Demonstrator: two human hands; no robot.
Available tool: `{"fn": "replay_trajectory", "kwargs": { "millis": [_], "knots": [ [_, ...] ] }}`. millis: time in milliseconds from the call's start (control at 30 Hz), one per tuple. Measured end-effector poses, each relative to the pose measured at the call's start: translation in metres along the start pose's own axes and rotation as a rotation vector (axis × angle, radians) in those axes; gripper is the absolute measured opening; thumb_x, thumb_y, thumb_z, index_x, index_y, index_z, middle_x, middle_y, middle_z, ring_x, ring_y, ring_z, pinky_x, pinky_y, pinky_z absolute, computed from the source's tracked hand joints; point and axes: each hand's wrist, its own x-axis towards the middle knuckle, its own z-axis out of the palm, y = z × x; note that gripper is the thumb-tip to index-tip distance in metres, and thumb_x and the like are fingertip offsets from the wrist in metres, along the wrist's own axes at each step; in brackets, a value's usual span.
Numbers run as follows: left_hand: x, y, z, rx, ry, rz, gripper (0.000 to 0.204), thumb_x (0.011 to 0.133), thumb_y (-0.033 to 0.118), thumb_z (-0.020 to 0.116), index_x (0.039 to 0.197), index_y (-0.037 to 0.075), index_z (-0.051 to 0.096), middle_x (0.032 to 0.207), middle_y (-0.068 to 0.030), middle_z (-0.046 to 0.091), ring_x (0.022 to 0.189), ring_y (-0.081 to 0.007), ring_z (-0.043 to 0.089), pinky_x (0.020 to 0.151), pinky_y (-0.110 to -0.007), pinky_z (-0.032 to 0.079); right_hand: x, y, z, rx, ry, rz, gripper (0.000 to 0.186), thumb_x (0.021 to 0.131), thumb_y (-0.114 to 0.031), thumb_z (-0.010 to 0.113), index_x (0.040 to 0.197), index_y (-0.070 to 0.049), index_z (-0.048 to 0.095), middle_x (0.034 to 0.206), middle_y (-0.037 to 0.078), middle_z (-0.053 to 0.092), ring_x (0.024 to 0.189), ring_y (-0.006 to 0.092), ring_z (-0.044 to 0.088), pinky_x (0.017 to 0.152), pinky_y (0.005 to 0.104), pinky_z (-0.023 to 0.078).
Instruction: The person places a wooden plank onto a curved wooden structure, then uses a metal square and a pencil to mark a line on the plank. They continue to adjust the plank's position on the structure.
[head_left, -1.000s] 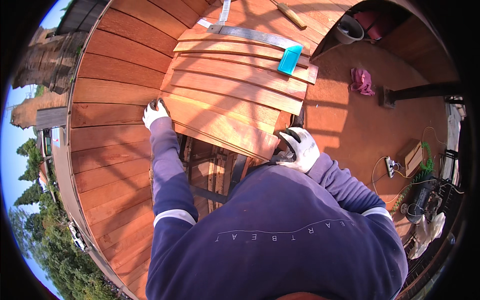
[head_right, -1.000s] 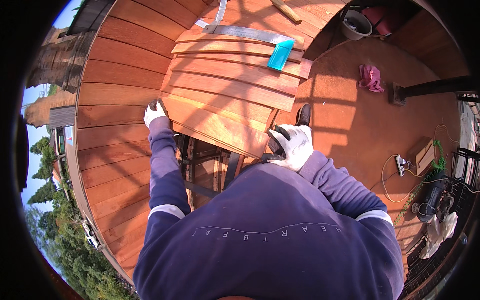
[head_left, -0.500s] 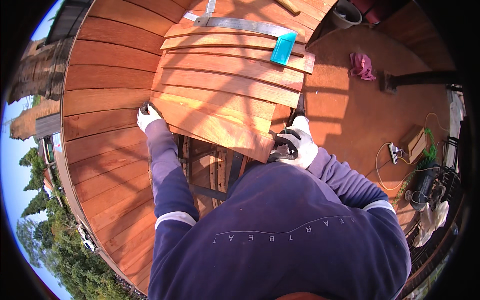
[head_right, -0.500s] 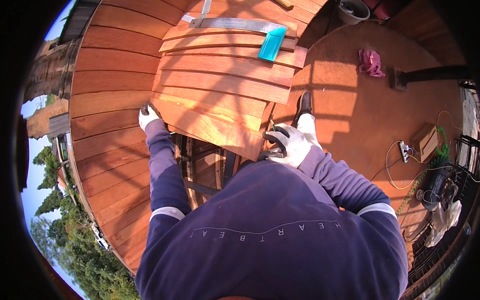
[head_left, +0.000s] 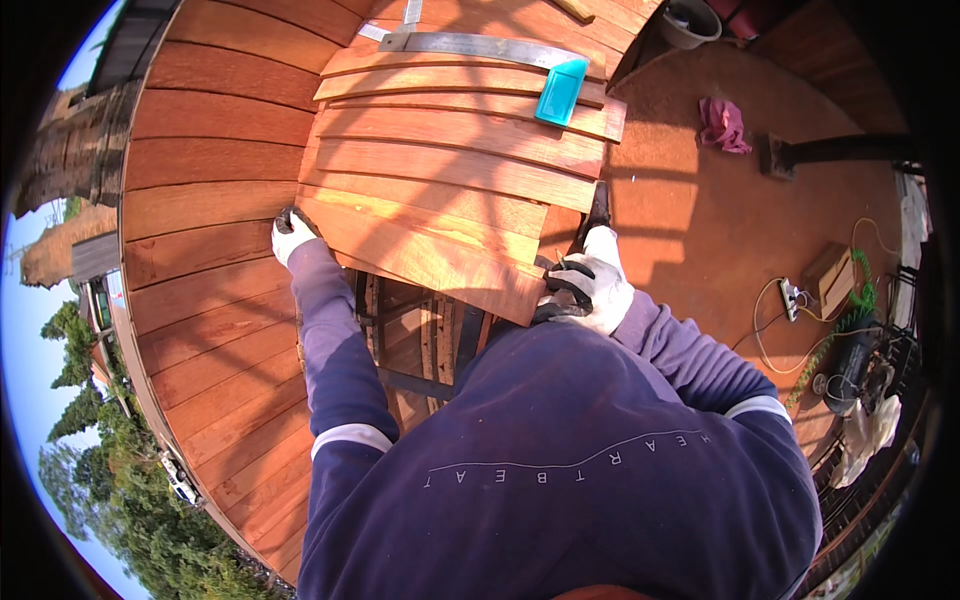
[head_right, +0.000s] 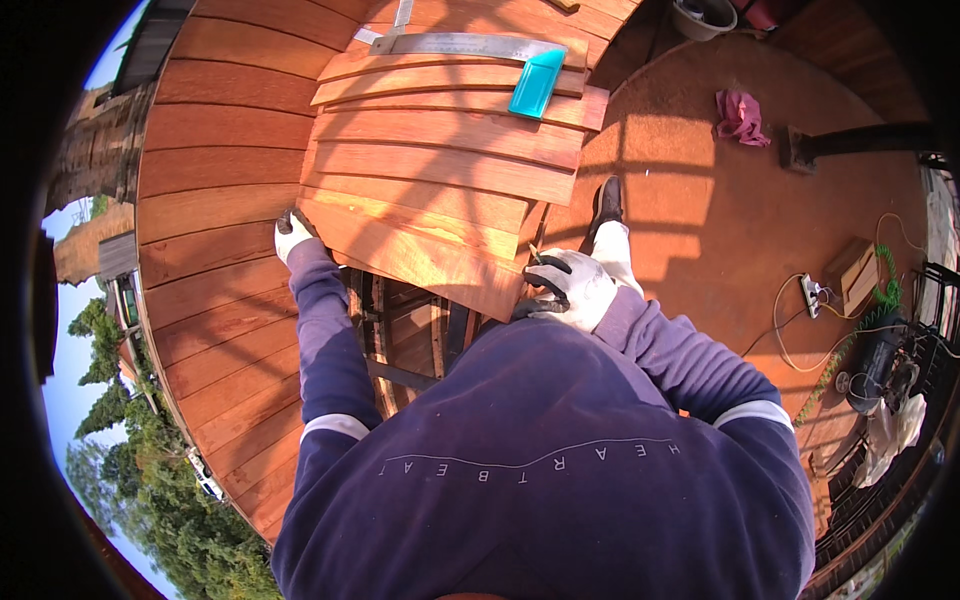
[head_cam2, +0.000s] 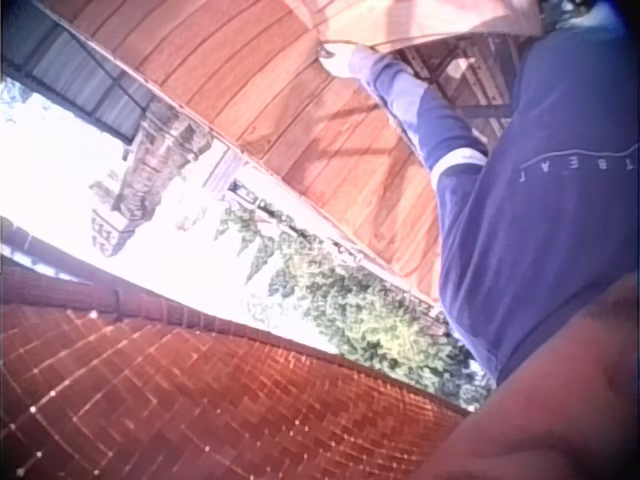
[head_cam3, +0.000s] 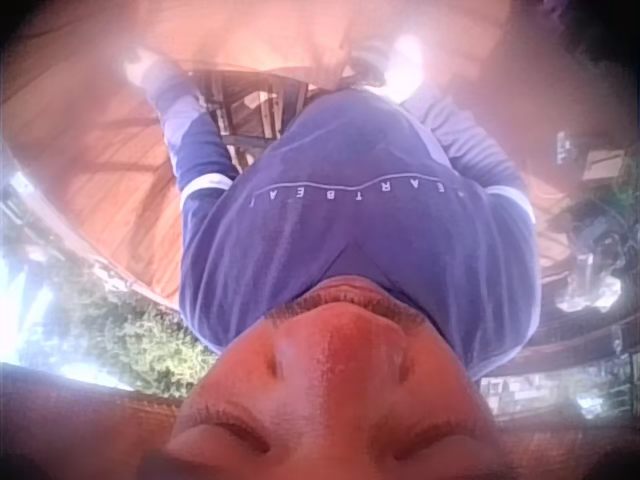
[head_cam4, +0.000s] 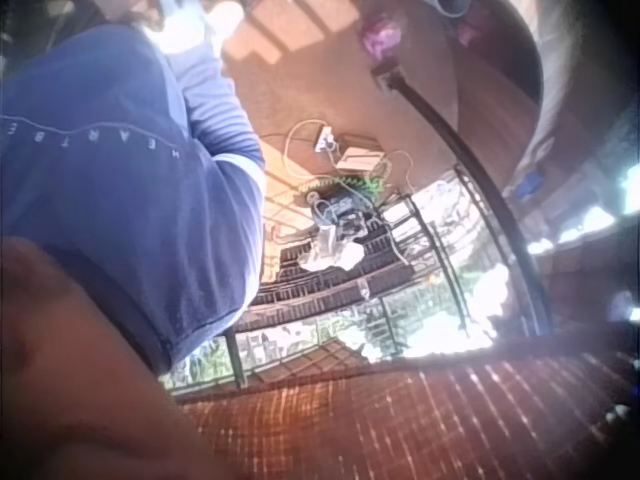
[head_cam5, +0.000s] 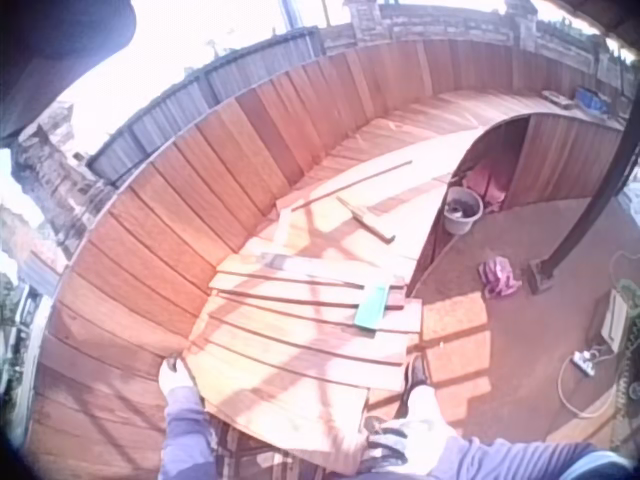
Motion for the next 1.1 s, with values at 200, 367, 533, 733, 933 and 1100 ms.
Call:
{"fn": "replay_trajectory", "kwargs": {
  "millis": [200,367,533,733,933,1100],
  "knots": [
    [0.008,-0.003,-0.001,0.115,-0.053,-0.093,0.027,0.093,0.027,0.06,0.097,0.002,0.07,0.098,-0.0179,0.07,0.089,-0.0348,0.067,0.082,-0.042,0.052,0.0,0.002,0.0,0.043,-0.026,-0.011,0.053,0.072,-0.029,0.084,0.111,-0.002,0.062,0.098,0.018,0.063,0.085,0.037,0.065,0.074,0.0436,0.054],
    [0.004,-0.006,0.001,-0.001,0.011,-0.096,0.022,0.094,0.021,0.059,0.093,0.0,0.068,0.088,-0.0143,0.069,0.078,-0.0278,0.066,0.073,-0.038,0.052,0.007,-0.009,-0.009,0.015,-0.097,0.097,0.052,0.073,-0.028,0.081,0.113,-0.001,0.061,0.101,0.017,0.064,0.089,0.0359,0.064,0.075,0.0434,0.054],
    [-0.014,0.04,-0.013,-0.446,0.029,-0.271,0.016,0.096,0.012,0.058,0.086,0.0,0.063,0.077,-0.0061,0.062,0.067,-0.0132,0.056,0.061,-0.03,0.048,0.001,-0.001,-0.005,0.022,-0.117,0.109,0.057,0.072,-0.031,0.082,0.118,-0.004,0.06,0.105,0.016,0.064,0.095,0.0352,0.064,0.079,0.0438,0.054],
    [-0.013,0.044,-0.017,-0.316,0.034,-0.271,0.015,0.095,0.012,0.058,0.086,0.0,0.062,0.073,-0.0045,0.061,0.065,-0.0118,0.054,0.059,-0.028,0.047,0.0,0.002,-0.004,0.03,-0.128,0.125,0.061,0.07,-0.033,0.083,0.118,-0.004,0.059,0.11,0.017,0.062,0.097,0.0366,0.064,0.081,0.0435,0.054],
    [-0.008,0.022,-0.008,-0.399,0.045,-0.265,0.015,0.096,0.012,0.059,0.088,0.0,0.063,0.075,-0.0035,0.061,0.065,-0.0114,0.054,0.059,-0.028,0.048,0.011,-0.004,-0.01,0.092,-0.127,0.132,0.061,0.067,-0.028,0.085,0.116,-0.003,0.059,0.106,0.018,0.062,0.093,0.0375,0.064,0.079,0.0433,0.054],
    [-0.006,0.014,-0.006,-0.468,0.034,-0.264,0.015,0.096,0.012,0.059,0.089,0.0,0.064,0.077,-0.003,0.061,0.067,-0.0111,0.055,0.061,-0.027,0.048,0.014,-0.005,-0.011,0.091,-0.108,0.111,0.057,0.068,-0.027,0.086,0.113,-0.003,0.059,0.1,0.017,0.061,0.088,0.0359,0.064,0.076,0.0428,0.054]
  ]
}}
